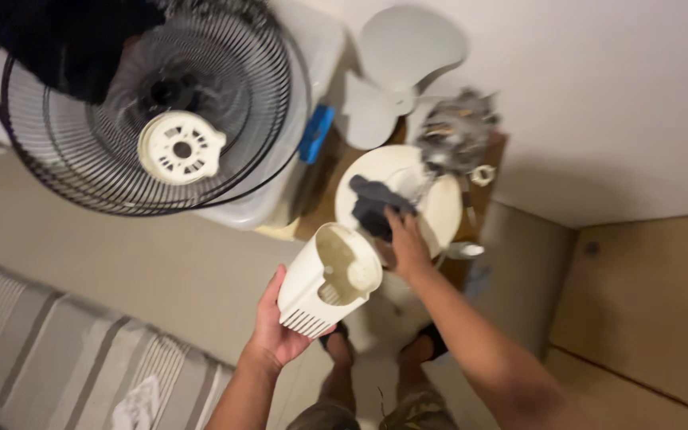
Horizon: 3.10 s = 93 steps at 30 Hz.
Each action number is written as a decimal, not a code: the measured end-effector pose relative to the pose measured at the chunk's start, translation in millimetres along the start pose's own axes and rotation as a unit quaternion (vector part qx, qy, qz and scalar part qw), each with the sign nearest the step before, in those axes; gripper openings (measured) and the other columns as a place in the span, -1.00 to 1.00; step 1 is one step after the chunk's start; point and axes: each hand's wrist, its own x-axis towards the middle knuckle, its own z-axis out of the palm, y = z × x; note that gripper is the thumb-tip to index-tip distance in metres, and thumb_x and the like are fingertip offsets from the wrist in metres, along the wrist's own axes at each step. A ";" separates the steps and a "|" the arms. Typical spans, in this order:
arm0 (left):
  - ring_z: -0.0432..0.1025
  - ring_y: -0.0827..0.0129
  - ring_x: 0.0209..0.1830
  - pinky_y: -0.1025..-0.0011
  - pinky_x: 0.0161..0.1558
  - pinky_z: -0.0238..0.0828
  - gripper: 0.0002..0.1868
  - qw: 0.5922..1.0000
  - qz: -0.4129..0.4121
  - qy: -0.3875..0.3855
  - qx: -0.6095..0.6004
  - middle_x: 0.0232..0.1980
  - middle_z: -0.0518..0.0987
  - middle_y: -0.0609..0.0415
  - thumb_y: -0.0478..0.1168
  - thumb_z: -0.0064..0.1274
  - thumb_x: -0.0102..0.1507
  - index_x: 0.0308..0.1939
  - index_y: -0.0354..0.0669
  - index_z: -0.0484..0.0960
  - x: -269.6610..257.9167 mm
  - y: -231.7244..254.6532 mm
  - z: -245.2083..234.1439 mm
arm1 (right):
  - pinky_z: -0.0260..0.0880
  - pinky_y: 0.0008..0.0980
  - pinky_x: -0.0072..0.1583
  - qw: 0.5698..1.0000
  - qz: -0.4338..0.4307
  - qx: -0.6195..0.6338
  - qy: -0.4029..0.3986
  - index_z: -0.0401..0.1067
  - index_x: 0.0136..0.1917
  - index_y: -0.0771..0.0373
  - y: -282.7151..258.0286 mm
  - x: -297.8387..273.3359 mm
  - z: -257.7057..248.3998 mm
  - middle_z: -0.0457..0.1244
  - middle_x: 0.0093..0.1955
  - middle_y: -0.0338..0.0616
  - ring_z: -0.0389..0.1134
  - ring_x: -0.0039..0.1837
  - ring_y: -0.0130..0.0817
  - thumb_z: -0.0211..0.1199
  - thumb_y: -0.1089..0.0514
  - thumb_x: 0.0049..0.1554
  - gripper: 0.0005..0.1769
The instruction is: The person wipes the fan base and motor housing with a cloth, then attaches the rear motor cover and secures it with a screwdriver. They place a small plastic ring onto the motor shaft and continue tightening the cover screws.
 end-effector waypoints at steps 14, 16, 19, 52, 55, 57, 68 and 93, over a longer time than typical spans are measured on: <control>0.60 -0.01 -0.10 0.07 -0.28 0.62 -0.20 0.999 -0.045 -0.027 0.011 0.09 0.64 -0.15 0.41 -0.26 0.28 0.29 -0.13 0.51 -17.2 32.0 -22.2 | 0.41 -0.36 0.16 0.838 -0.010 0.543 0.045 0.48 0.17 0.28 -71.3 -81.6 -64.9 0.40 0.10 -0.08 0.41 0.11 -0.38 0.25 0.19 0.23 -0.75; 0.60 0.00 -0.03 0.08 -0.18 0.64 -0.23 0.997 -0.076 -0.023 0.022 0.14 0.63 -0.14 0.36 -0.24 0.31 0.32 -0.14 0.50 -22.7 27.2 -15.3 | 0.53 -0.33 0.14 0.856 -0.006 0.518 0.010 0.41 0.20 0.23 -104.0 -93.3 -93.6 0.34 0.23 -0.24 0.45 0.16 -0.40 0.32 0.23 0.14 -0.65; 0.60 0.03 0.10 0.07 0.00 0.69 -0.29 0.992 -0.122 -0.003 0.033 0.23 0.62 -0.14 0.26 -0.20 0.38 0.38 -0.20 0.49 -28.8 15.4 0.1 | 0.48 -0.35 0.18 0.930 -0.138 0.340 0.015 0.42 0.22 0.29 -143.5 -102.2 -135.1 0.36 0.18 -0.18 0.45 0.19 -0.38 0.28 0.35 0.07 -0.58; 0.64 0.08 -0.41 0.12 -0.53 0.62 -0.21 0.962 -0.161 -0.147 0.164 -0.17 0.71 -0.15 0.40 -0.13 0.27 0.23 -0.19 0.58 -87.7 2.7 73.8 | 0.41 -0.37 -0.15 0.973 -0.101 0.162 0.130 0.52 -0.04 0.36 -164.5 -170.2 -221.3 0.40 -0.22 0.02 0.45 -0.23 -0.35 0.40 0.22 0.06 -0.79; 0.64 0.08 -0.40 0.12 -0.52 0.63 -0.20 0.958 -0.163 -0.176 0.159 -0.15 0.70 -0.17 0.41 -0.14 0.29 0.25 -0.19 0.57 -87.6 3.9 73.8 | 0.45 -0.39 -0.18 0.971 -0.083 0.194 0.115 0.52 -0.03 0.37 -149.4 -170.8 -209.8 0.42 -0.24 -0.03 0.43 -0.23 -0.39 0.35 0.21 0.15 -0.82; 0.64 0.08 -0.40 0.12 -0.52 0.63 -0.20 0.957 -0.165 -0.169 0.169 -0.15 0.70 -0.17 0.42 -0.16 0.28 0.25 -0.15 0.57 -87.5 4.8 74.6 | 0.50 -0.39 -0.16 0.943 -0.051 0.320 0.079 0.49 0.03 0.35 -136.8 -166.0 -200.7 0.42 -0.21 -0.07 0.45 -0.21 -0.40 0.29 0.22 0.18 -0.82; 0.66 -0.02 -0.29 0.16 -0.50 0.63 -0.18 0.951 -0.168 -0.213 0.149 -0.07 0.71 -0.22 0.42 -0.21 0.27 0.32 -0.12 0.52 -88.6 0.8 83.4 | 0.50 -0.43 -0.01 0.828 0.047 0.556 0.056 0.51 0.17 0.34 -108.5 -174.0 -225.9 0.46 -0.05 -0.11 0.48 -0.08 -0.42 0.16 0.10 0.29 -0.69; 0.60 -0.18 -0.08 0.06 -0.38 0.67 -0.11 0.985 -0.117 -0.111 0.065 0.15 0.60 -0.32 0.45 -0.35 0.28 0.41 -0.13 0.40 -23.4 12.7 38.9 | 0.34 -0.20 0.11 0.889 0.238 0.373 0.119 0.43 0.33 0.32 46.4 -28.8 -62.3 0.38 0.03 0.16 0.36 0.01 -0.17 0.22 -0.18 0.28 -0.42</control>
